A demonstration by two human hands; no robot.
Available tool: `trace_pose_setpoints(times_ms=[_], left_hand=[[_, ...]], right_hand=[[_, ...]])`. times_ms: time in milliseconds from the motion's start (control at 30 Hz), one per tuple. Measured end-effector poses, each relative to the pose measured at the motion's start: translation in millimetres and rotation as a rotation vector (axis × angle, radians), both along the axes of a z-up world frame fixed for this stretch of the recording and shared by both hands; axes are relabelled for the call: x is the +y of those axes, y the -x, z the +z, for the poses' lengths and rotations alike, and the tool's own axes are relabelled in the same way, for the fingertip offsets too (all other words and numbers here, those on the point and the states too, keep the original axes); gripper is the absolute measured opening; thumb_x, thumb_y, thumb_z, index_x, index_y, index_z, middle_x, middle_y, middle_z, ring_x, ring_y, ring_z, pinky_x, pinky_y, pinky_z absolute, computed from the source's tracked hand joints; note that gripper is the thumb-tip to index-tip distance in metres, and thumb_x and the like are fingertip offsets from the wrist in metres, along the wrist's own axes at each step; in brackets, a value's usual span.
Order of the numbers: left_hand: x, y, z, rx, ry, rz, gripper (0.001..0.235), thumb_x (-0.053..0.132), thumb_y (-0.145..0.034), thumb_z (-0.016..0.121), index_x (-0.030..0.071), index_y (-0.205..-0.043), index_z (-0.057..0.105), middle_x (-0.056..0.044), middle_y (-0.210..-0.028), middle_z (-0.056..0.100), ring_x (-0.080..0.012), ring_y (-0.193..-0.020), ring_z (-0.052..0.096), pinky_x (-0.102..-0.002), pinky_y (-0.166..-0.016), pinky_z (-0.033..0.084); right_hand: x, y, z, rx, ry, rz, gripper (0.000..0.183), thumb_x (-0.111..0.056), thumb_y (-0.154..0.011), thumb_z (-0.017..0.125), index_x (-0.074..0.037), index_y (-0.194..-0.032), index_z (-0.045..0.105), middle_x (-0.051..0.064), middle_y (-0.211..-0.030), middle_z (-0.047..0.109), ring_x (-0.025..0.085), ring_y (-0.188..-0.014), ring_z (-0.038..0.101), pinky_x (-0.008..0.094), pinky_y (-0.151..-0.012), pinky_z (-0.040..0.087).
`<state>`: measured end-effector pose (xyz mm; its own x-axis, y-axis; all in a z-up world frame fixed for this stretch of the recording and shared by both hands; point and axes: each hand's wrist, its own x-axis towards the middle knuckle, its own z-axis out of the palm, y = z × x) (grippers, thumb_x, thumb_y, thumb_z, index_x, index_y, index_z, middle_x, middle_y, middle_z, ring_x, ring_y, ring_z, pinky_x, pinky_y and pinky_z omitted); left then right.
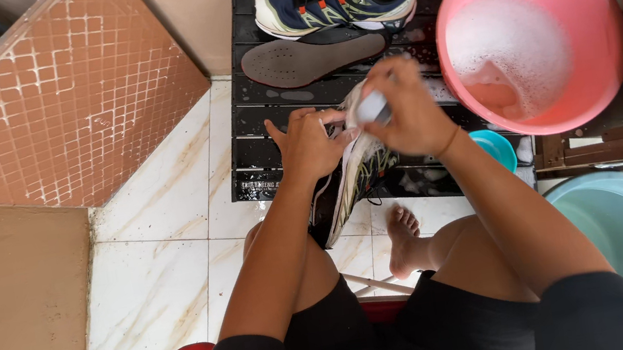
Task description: The person scrubs a white sneaker with a white sponge, focusing on the upper and side panels. They repeatedly dip the sponge into a pink basin filled with soapy water to reapply soap while cleaning.
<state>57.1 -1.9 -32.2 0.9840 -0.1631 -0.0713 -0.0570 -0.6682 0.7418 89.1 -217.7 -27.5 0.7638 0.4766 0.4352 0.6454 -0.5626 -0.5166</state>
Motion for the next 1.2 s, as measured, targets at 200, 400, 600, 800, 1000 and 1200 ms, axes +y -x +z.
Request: trace_pose_setpoints(times_ms=[200, 400, 600, 800, 1000, 1200], left_hand=[[-2, -9, -34, -0.005, -0.073, 0.008, 0.026, 0.042, -0.087, 0.077, 0.035, -0.113, 0.077, 0.003, -0.104, 0.081, -0.0242, -0.135, 0.058, -0.085, -0.114, -0.005], [-1, -5, -27, -0.034, -0.011, 0.023, 0.029, 0.035, -0.089, 0.078, 0.025, -0.116, 0.079, -0.004, -0.102, 0.081, -0.0302, -0.133, 0.060, -0.086, -0.112, -0.003], [-3, -4, -24, -0.030, -0.010, 0.025, 0.030, 0.036, -0.087, 0.080, 0.024, -0.115, 0.079, -0.006, -0.103, 0.081, -0.0297, -0.134, 0.059, -0.086, -0.113, -0.003], [-3, -4, -25, -0.058, -0.030, 0.022, 0.029, 0.035, -0.087, 0.080, 0.024, -0.114, 0.080, -0.005, -0.101, 0.082, -0.0299, -0.133, 0.060, -0.086, -0.112, -0.004], [-3, -7, -25, -0.026, -0.040, 0.026, 0.029, 0.038, -0.088, 0.076, 0.030, -0.116, 0.079, 0.002, -0.102, 0.081, -0.0260, -0.132, 0.060, -0.085, -0.114, -0.005], [-4, -12, -50, -0.038, -0.117, 0.032, 0.026, 0.041, -0.089, 0.074, 0.030, -0.112, 0.079, 0.001, -0.099, 0.081, -0.0260, -0.133, 0.060, -0.086, -0.113, -0.003]], right_hand=[[9, 4, 0, 0.071, -0.048, 0.065, 0.032, -0.020, -0.081, 0.090, -0.015, -0.104, 0.068, 0.009, -0.114, 0.052, 0.031, -0.116, 0.045, 0.044, -0.102, 0.037], [6, 5, 8, 0.143, -0.057, 0.068, 0.035, -0.023, -0.082, 0.092, -0.010, -0.103, 0.067, 0.015, -0.113, 0.054, 0.034, -0.114, 0.047, 0.048, -0.100, 0.039], [7, 3, 7, 0.072, 0.023, 0.041, 0.032, -0.022, -0.079, 0.090, -0.010, -0.101, 0.069, 0.014, -0.115, 0.056, 0.032, -0.114, 0.048, 0.045, -0.101, 0.039], [9, 4, 12, -0.013, 0.016, -0.008, 0.028, -0.018, -0.080, 0.088, -0.010, -0.099, 0.070, 0.015, -0.120, 0.058, 0.033, -0.118, 0.047, 0.045, -0.104, 0.038], [22, 25, 21, 0.167, -0.195, -0.044, 0.034, -0.022, -0.095, 0.084, -0.006, -0.110, 0.058, 0.013, -0.122, 0.049, 0.039, -0.115, 0.045, 0.052, -0.102, 0.040], [39, 31, 7, 0.079, -0.145, -0.144, 0.041, -0.032, -0.091, 0.088, -0.005, -0.105, 0.060, 0.008, -0.112, 0.046, 0.031, -0.110, 0.043, 0.044, -0.100, 0.035]])
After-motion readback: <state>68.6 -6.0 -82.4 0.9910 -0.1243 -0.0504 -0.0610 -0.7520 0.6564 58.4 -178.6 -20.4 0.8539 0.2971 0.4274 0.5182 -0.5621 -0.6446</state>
